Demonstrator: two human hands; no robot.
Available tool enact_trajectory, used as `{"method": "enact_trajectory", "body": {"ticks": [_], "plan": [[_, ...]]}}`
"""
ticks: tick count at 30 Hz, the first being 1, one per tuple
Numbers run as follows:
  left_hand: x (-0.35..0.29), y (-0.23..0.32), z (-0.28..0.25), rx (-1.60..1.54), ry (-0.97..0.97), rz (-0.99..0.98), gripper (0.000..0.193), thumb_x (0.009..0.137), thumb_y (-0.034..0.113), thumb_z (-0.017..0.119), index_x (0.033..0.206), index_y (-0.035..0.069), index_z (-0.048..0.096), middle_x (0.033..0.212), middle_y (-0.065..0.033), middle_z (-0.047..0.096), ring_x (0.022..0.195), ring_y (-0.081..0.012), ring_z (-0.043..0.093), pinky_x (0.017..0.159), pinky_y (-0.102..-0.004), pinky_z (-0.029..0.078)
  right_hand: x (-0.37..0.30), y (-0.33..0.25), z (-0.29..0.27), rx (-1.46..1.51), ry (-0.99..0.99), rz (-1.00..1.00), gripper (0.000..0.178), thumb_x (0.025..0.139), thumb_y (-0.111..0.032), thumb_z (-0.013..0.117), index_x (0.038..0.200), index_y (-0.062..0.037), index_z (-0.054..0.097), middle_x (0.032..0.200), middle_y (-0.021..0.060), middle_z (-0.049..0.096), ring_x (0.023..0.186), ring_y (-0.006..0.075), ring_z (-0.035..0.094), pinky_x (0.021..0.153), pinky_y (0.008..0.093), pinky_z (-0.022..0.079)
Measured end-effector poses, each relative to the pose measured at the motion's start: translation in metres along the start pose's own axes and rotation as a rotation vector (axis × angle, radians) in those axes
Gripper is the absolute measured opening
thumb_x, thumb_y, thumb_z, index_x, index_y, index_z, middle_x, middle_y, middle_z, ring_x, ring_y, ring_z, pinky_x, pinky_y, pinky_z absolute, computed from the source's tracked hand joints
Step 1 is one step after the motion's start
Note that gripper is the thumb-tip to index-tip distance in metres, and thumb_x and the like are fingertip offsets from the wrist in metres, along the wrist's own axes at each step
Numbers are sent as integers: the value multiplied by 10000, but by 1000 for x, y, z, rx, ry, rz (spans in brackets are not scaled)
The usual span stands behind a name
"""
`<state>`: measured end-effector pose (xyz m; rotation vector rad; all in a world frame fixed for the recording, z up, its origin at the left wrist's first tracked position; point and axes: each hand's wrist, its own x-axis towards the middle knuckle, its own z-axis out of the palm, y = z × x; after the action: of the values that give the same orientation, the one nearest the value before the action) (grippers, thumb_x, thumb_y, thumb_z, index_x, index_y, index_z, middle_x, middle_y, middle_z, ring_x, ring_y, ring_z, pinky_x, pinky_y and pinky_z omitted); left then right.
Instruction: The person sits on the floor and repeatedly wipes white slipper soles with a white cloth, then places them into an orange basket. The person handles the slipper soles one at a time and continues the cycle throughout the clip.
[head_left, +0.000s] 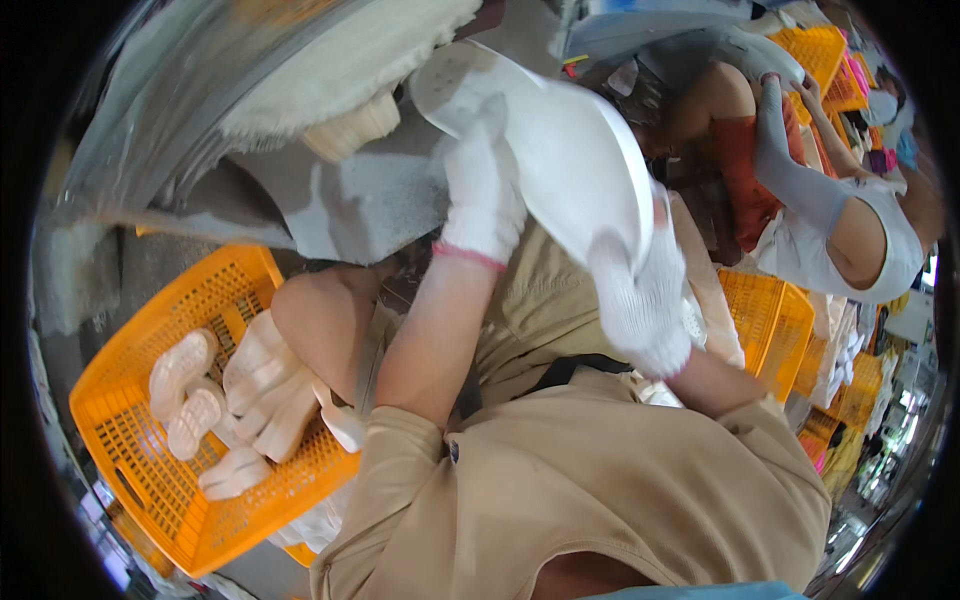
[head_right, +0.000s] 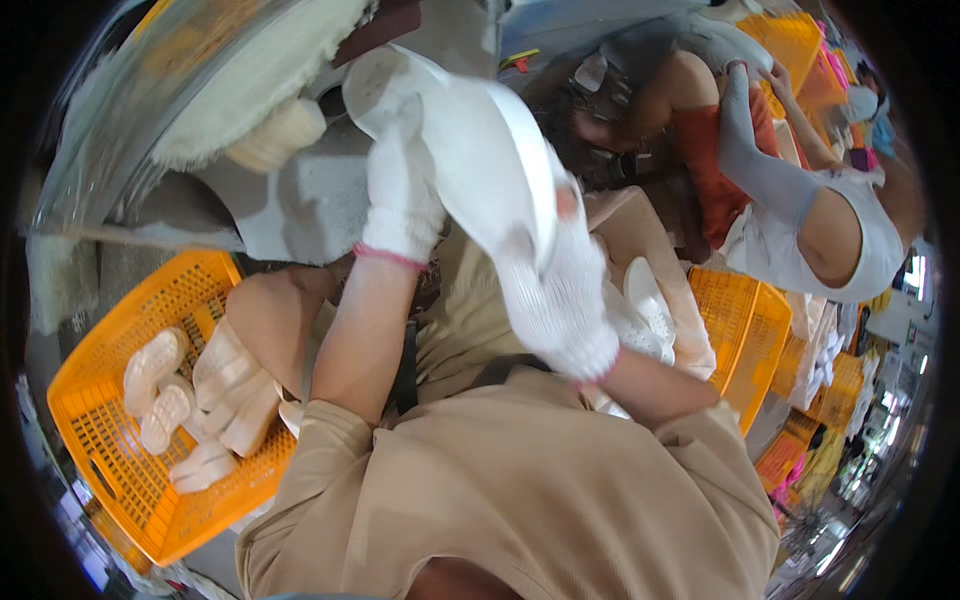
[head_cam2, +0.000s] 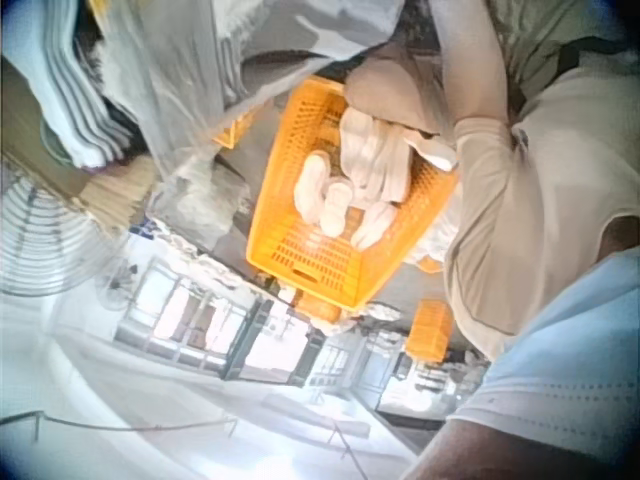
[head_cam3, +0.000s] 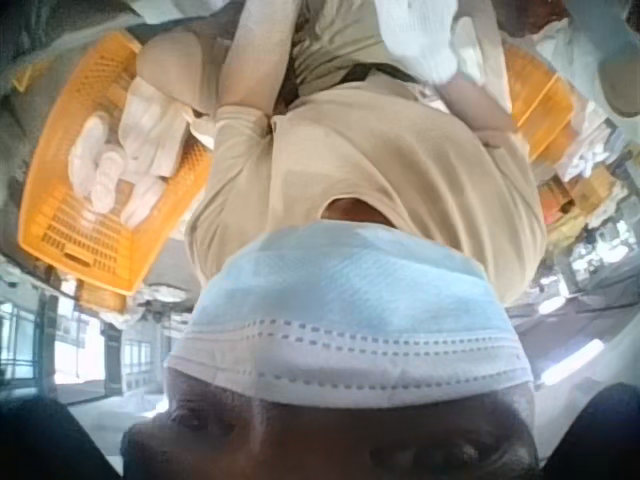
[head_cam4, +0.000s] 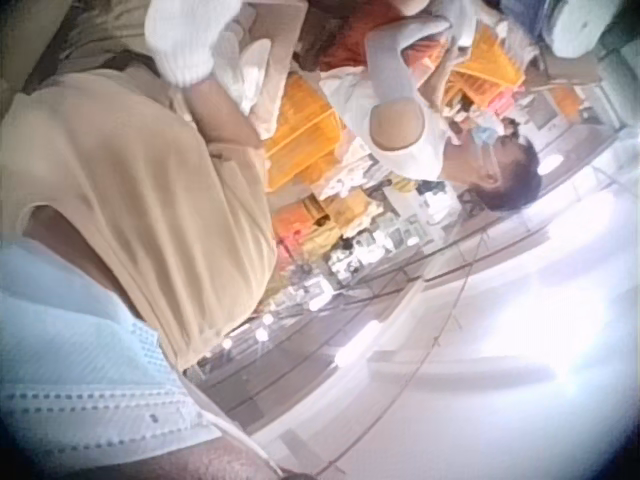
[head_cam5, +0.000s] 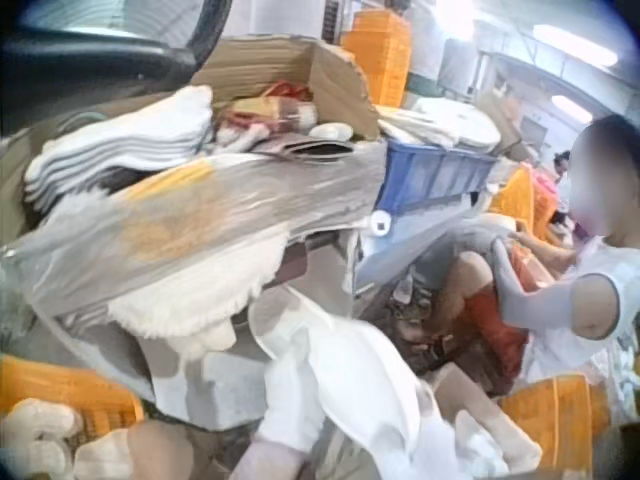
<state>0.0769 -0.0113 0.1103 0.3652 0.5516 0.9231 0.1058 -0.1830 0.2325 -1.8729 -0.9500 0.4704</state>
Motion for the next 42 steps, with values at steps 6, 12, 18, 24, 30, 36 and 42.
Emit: {"method": "enact_trajectory", "body": {"ticks": [6, 12, 18, 24, 30, 36, 42], "plan": [[80, 70, -60, 699, -208, 3, 529, 1048, 350, 555, 1429, -17, 539, 1412, -149, 614, 1291, -285, 582, 1076, -458, 496, 110, 11, 43, -58, -15, -356, 307, 887, -204, 571, 1065, 33, 652, 957, 282, 687, 884, 474, 679, 803, 539, 546], [20, 151, -111, 1509, 346, -189, 724, 930, 512, 733, 1419, -2, 590, 1341, -162, 657, 1167, -262, 640, 997, -406, 491, 176, 32, 75, -22, -89, -71, 337, 904, -301, 537, 932, -7, 700, 881, 257, 717, 911, 470, 686, 857, 536, 543], [-54, 141, -75, 1303, -98, 72, 659, 925, 136, 773, 1471, -82, 477, 1104, -112, 731, 985, -179, 677, 912, -297, 533, 202, 37, 94, -257, -106, -101, 427, 917, -386, 585, 1057, -22, 759, 1025, 281, 726, 1022, 472, 682, 924, 501, 537], [-50, 72, -60, 720, -50, -67, 443, 908, 100, 779, 1310, -25, 640, 1146, -77, 729, 1021, -147, 667, 916, -327, 535, 181, 34, 85, -256, -154, -55, 470, 871, -397, 668, 1111, -1, 743, 1049, 265, 736, 1029, 431, 705, 919, 460, 544], [6, 1, -1, 221, 104, 227, 372, 940, 175, 761, 1208, -62, 660, 1120, -91, 703, 947, -190, 666, 842, -331, 547, 100, 21, 34, -12, -183, -119, 446, 784, -335, 752, 1058, 14, 708, 1135, 236, 699, 1057, 372, 704, 913, 435, 549], [54, 39, -21, 544, 78, -71, 500, 999, 369, 680, 1309, -21, 637, 1246, -101, 690, 1110, -254, 645, 1000, -391, 504, 130, 6, 45, -29, 123, -104, 394, 914, -305, 656, 1099, 42, 690, 877, 237, 718, 909, 361, 728, 817, 413, 557], [9, 132, -90, 1953, 38, 234, 606, 1003, 470, 656, 1330, -40, 633, 1344, -269, 642, 1251, -412, 604, 1087, -427, 450, 193, 14, 81, 41, -198, 226, 393, 913, -317, 646, 1038, 52, 698, 839, 197, 725, 864, 333, 732, 754, 408, 559]]}}
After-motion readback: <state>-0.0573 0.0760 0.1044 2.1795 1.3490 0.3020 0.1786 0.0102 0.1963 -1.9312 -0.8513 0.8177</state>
